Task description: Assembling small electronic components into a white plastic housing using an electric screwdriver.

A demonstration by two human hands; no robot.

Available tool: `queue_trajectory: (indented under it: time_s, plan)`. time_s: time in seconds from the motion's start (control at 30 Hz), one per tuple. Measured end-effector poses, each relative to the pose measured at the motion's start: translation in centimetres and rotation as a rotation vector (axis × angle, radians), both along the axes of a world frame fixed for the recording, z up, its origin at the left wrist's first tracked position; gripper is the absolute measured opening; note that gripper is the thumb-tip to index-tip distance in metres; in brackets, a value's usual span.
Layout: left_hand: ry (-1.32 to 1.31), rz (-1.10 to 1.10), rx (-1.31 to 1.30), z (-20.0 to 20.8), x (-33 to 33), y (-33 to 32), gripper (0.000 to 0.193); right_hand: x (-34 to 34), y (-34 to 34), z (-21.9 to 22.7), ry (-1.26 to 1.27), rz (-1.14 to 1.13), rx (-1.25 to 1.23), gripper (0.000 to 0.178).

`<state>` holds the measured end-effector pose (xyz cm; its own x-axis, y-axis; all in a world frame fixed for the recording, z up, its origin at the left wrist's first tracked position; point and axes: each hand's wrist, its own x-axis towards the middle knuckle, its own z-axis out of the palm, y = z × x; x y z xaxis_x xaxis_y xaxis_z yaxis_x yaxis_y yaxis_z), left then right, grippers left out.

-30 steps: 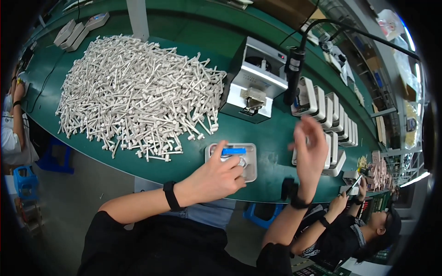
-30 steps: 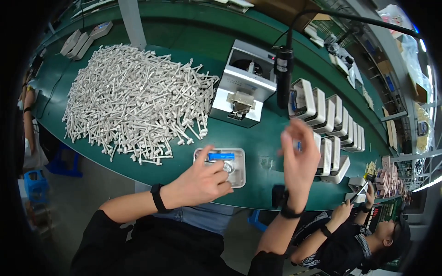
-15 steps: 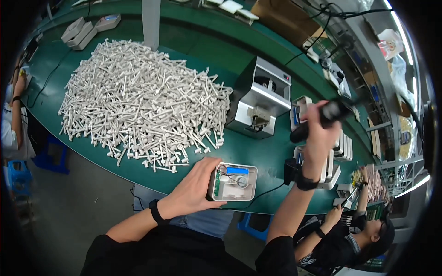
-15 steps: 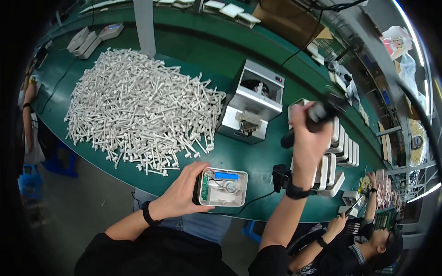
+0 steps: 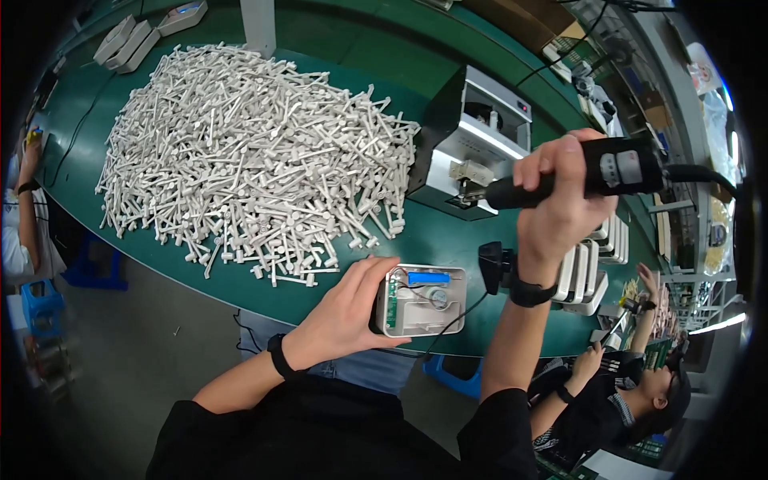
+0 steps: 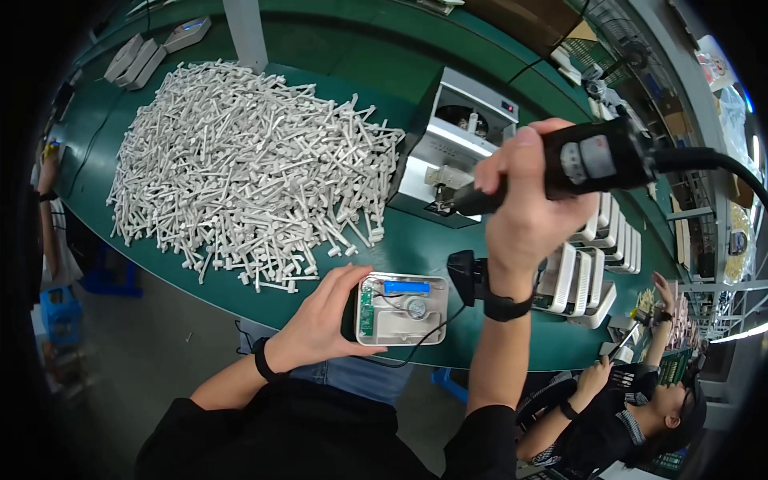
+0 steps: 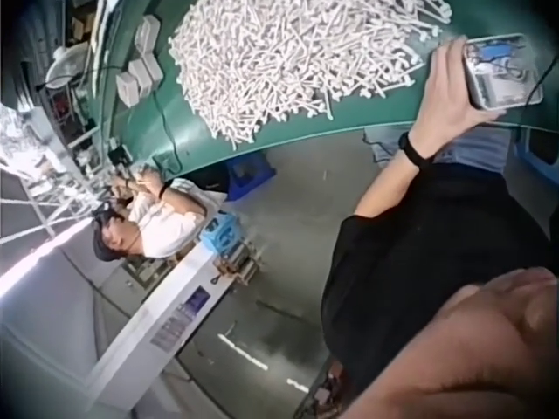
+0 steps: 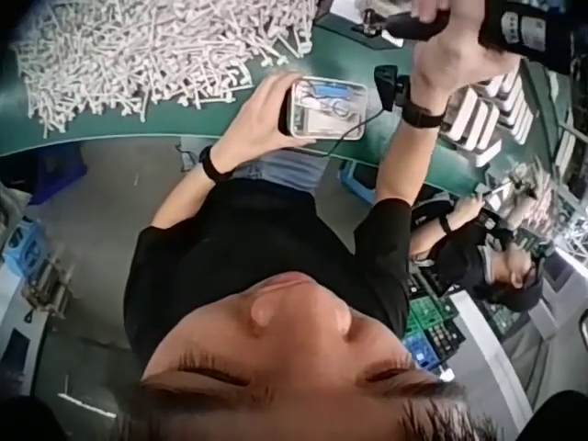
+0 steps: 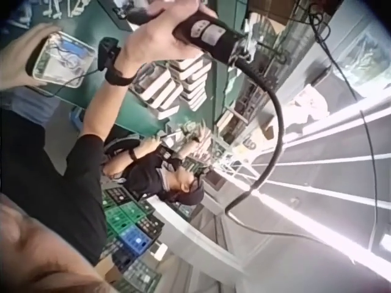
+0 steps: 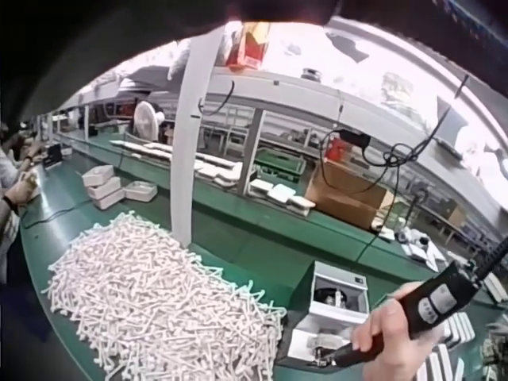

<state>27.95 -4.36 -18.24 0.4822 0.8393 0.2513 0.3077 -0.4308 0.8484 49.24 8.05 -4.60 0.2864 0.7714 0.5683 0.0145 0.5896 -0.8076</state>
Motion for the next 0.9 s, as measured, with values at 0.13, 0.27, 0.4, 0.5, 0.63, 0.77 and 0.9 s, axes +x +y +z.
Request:
queue_trajectory:
  time_s: [0.13,0.27,0.4,0.5,0.63,0.77,0.9]
  plan:
    - [-0.050,0.005,-0.075,-0.4,-0.2,-0.1,0.107,-0.6,-3.8,0.4,0.072,0.186,0.030,0.023]
    - [-0.053,0.007,-0.081,-0.3,-0.4,0.0,0.107,-2.5,-8.5,-1.3,0.080,0.303,0.003,0.028]
    - [-0.041,0.004,-0.090,-0.3,-0.2,-0.1,0.106,-3.3,-10.3,-2.7,0.034,0.297,-0.079,0.033]
    - [-0.085,-0.007,-0.067,-0.1,0.0,0.2,0.105,-3.8,-10.5,-3.2,0.046,0.306,-0.104,0.034]
    - [-0.080,-0.008,-0.063,-0.2,-0.2,0.0,0.105,-4.3,-10.2,-4.3,0.004,0.295,-0.082,0.035]
    - [-0.084,0.016,-0.121,-0.3,0.0,-0.1,0.107,-4.0,-10.0,-5.1,-0.021,0.290,-0.110,0.034]
    - [-0.045,0.052,-0.100,-0.4,0.0,-0.1,0.112,-4.1,-9.8,-5.0,0.036,0.308,-0.125,0.033]
